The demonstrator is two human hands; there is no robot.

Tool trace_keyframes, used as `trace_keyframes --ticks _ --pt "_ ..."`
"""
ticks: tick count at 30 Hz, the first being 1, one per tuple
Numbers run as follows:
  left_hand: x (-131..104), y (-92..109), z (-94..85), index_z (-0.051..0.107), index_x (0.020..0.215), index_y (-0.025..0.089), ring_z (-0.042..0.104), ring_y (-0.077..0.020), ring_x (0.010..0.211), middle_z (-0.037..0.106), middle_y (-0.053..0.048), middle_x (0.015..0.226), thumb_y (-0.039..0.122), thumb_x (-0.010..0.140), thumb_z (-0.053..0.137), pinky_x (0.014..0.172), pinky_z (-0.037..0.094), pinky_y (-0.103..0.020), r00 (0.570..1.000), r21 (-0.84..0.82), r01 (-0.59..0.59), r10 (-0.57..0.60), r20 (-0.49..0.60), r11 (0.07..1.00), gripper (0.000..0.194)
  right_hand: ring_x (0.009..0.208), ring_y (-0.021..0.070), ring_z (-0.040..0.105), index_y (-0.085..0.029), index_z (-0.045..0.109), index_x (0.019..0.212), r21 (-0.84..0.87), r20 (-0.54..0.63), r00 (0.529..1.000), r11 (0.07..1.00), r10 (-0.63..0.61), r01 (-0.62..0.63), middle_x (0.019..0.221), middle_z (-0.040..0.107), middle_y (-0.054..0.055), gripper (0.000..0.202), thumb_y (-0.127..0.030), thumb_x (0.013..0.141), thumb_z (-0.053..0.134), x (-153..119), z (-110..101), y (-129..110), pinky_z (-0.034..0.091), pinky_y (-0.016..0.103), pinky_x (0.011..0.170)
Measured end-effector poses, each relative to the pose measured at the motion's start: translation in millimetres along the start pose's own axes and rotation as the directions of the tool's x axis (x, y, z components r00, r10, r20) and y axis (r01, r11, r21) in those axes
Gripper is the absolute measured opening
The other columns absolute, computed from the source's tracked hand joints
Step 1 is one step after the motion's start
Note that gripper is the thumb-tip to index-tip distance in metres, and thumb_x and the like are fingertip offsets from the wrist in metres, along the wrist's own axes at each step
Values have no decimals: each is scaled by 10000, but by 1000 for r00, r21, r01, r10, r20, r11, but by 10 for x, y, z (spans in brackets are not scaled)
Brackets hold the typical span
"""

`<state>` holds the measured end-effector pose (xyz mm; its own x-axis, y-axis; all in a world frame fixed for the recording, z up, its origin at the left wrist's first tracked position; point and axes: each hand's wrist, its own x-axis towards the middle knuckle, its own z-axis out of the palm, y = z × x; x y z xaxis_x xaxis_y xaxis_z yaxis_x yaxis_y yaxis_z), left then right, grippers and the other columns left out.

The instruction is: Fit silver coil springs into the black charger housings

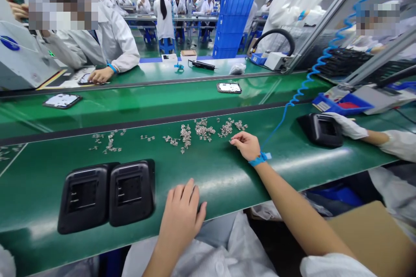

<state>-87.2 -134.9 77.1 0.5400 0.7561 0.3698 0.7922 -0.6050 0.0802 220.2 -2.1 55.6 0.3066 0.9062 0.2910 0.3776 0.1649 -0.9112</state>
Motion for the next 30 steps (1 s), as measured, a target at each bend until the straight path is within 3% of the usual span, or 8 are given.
trace_keyframes --ticks 7,12,17,21,26,30 --pt "3 -8 12 692 1156 146 591 -283 1014 676 -127 1293 290 969 568 864 447 -422 1000 0 -3 3 -16 1000 267 504 132 493 -215 631 587 -14 48 999 1000 -22 22 541 613 -13 301 -450 649 808 -5 -24 9 386 272 508" --pt "3 -22 46 692 1146 132 585 -279 998 680 -136 1277 298 990 529 856 435 -421 999 -11 -13 12 -35 1000 279 491 111 437 -218 535 546 -6 20 999 1000 -29 30 507 528 -37 380 -463 668 797 -24 -51 -18 350 265 506" --pt "6 -31 65 683 1154 122 570 -289 1006 672 -138 1290 303 1008 507 856 421 -427 1000 -18 -17 16 -21 1000 292 467 107 424 -230 521 622 34 -10 1000 999 -8 8 506 509 -52 372 -501 708 760 -32 -51 -17 357 263 487" --pt "8 -36 66 675 1164 115 564 -293 1015 664 -146 1295 293 1004 524 866 419 -433 1000 -17 -22 21 -18 1000 284 460 100 429 -227 496 578 51 -18 1000 999 2 -1 482 497 -49 426 -513 726 776 -33 -79 -48 357 260 486" --pt "13 -31 58 667 1168 108 556 -288 1003 661 -149 1290 292 1004 524 848 417 -427 1000 -19 -25 24 -18 1000 285 510 124 549 -199 639 693 103 -34 999 995 22 -19 559 605 -16 326 -473 723 814 14 -82 -24 437 267 517" --pt "11 -32 56 661 1175 107 558 -291 1012 659 -150 1293 285 1001 529 856 417 -431 999 -15 -31 30 -13 999 282 681 183 699 -205 674 870 179 -99 994 984 43 -25 769 732 36 376 -508 711 828 78 -84 75 582 330 662"
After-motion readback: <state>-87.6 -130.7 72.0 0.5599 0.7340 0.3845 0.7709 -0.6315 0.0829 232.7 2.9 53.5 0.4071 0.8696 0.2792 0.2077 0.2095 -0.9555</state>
